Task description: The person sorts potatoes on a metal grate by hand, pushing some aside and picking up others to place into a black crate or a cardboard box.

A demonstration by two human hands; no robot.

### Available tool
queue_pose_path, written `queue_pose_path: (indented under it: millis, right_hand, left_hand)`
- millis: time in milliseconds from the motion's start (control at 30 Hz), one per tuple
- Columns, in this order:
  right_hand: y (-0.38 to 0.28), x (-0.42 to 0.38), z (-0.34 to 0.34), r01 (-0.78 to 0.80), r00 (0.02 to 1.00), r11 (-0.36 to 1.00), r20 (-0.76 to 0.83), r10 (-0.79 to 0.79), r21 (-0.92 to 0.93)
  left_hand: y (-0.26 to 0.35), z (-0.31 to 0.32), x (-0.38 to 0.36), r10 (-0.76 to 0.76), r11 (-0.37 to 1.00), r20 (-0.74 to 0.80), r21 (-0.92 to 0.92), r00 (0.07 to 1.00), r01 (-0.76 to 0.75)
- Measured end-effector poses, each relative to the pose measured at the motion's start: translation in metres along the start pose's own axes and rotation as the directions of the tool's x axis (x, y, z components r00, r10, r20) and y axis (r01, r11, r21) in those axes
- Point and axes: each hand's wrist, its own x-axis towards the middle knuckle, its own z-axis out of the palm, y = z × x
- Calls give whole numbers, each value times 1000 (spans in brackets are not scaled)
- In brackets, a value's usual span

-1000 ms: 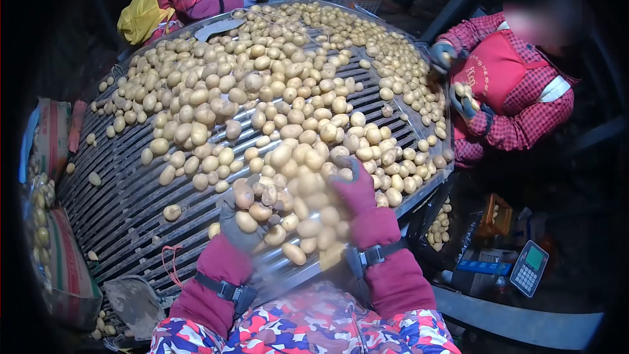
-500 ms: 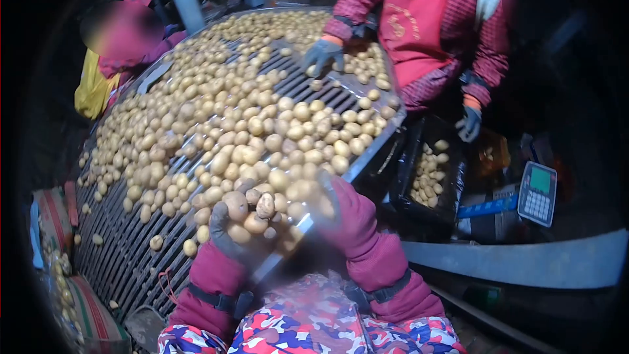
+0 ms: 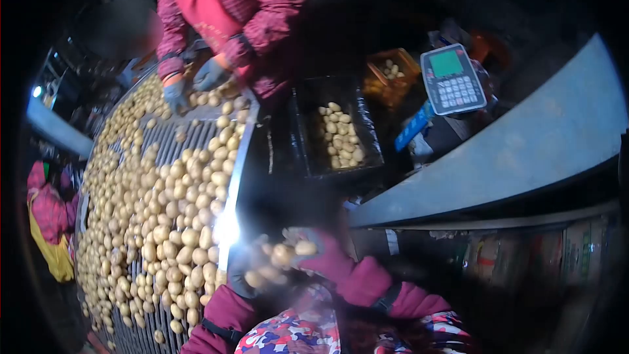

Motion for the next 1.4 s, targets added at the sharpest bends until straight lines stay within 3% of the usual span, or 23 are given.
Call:
queue_pose_path:
  millis: [33, 67, 100, 200, 433, 567, 600, 633, 667, 733, 767, 800, 833, 867, 900, 933, 967, 1000, 1033, 1067, 1100, 1233, 1400]
  right_hand:
    - [-2, -14, -18, -145, 988, 987, -44, 148, 65]
    - [4, -28, -37, -218, 973, 971, -52, 224, 100]
    - [0, -39, -50, -290, 952, 947, -58, 300, 139]
    - [0, -83, -89, -368, 902, 899, -144, 407, 236]
    - [74, -156, -165, -83, 913, 827, -290, 287, 556]
    - [-1, -163, -182, 405, 914, 666, -275, -298, 626]
    - [-84, -163, -155, 218, 923, 736, -381, 58, 641]
    - [-48, -177, -195, 273, 702, 911, -712, 32, 310]
    - [-88, -173, -192, 268, 561, 959, -824, -78, 91]
    - [-58, -176, -300, 516, 650, 815, -741, -171, 265]
    - [-23, -175, -387, 665, 742, 662, -407, -533, 345]
    - [-74, -152, -360, 624, 382, 766, -915, -127, 154]
    - [-90, -143, -362, 613, 253, 776, -967, -11, 151]
    - [-78, -146, -364, 605, 269, 780, -963, -11, 160]
    - [-60, -145, -356, 568, 335, 800, -942, -13, 191]
    - [-38, -143, -341, 500, 420, 835, -908, 1, 232]
    - [-11, -144, -320, 410, 503, 866, -863, 48, 287]
    - [14, -142, -297, 305, 577, 890, -809, 109, 338]
    - [37, -140, -270, 171, 645, 910, -741, 187, 378]
    - [59, -133, -246, 30, 704, 915, -658, 267, 403]
    - [76, -122, -224, -100, 746, 916, -580, 328, 389]
    - [90, -69, -148, -481, 825, 876, -319, 467, 37]
    - [55, 21, -80, -185, 976, 860, -194, 102, -476]
  left_hand:
    - [-8, 0, 11, 52, 742, 89, 664, 995, -98]
    - [-15, 6, 24, -101, 719, 103, 695, 990, 2]
    - [-28, 26, 39, -362, 932, 108, 61, 926, 357]
    - [-67, 38, 61, -477, 790, -49, 413, 877, 453]
    - [-159, 84, 120, -727, 532, -117, 526, 676, 663]
    - [-242, 127, 162, -739, 673, 461, 507, 491, 538]
    - [-254, 164, 155, -800, 560, 92, 468, 593, 684]
    - [-282, 140, 184, -726, 673, 299, 495, 619, 550]
    - [-291, 159, 197, -770, 608, 145, 459, 621, 647]
    - [-345, 154, 263, -539, 651, 365, 753, 759, 100]
    - [-359, 146, 279, -398, 524, 561, 788, 725, -323]
    - [-347, 174, 249, -535, 290, 215, 955, 817, -62]
    - [-344, 176, 230, -425, 301, 378, 916, 823, -265]
    - [-361, 100, 258, -650, 357, -78, 847, 756, 394]
    - [-345, 85, 249, -624, 197, -180, 905, 760, 376]
    - [-334, 55, 215, -519, 461, 256, 887, 815, 15]
    - [-330, 15, 202, -671, 589, 26, 625, 741, 512]
    - [-302, -24, 205, -644, 411, 376, 904, 666, -112]
    - [-265, -50, 211, -706, 127, 575, 678, 414, -724]
    - [-236, -39, 193, -607, 230, 254, 963, 753, -140]
    - [-205, -9, 153, -553, 419, -188, 779, 812, 466]
    - [-76, 101, 72, -66, 193, -162, 966, 985, 172]
    - [31, 64, -24, 329, -370, 229, 924, 916, -98]
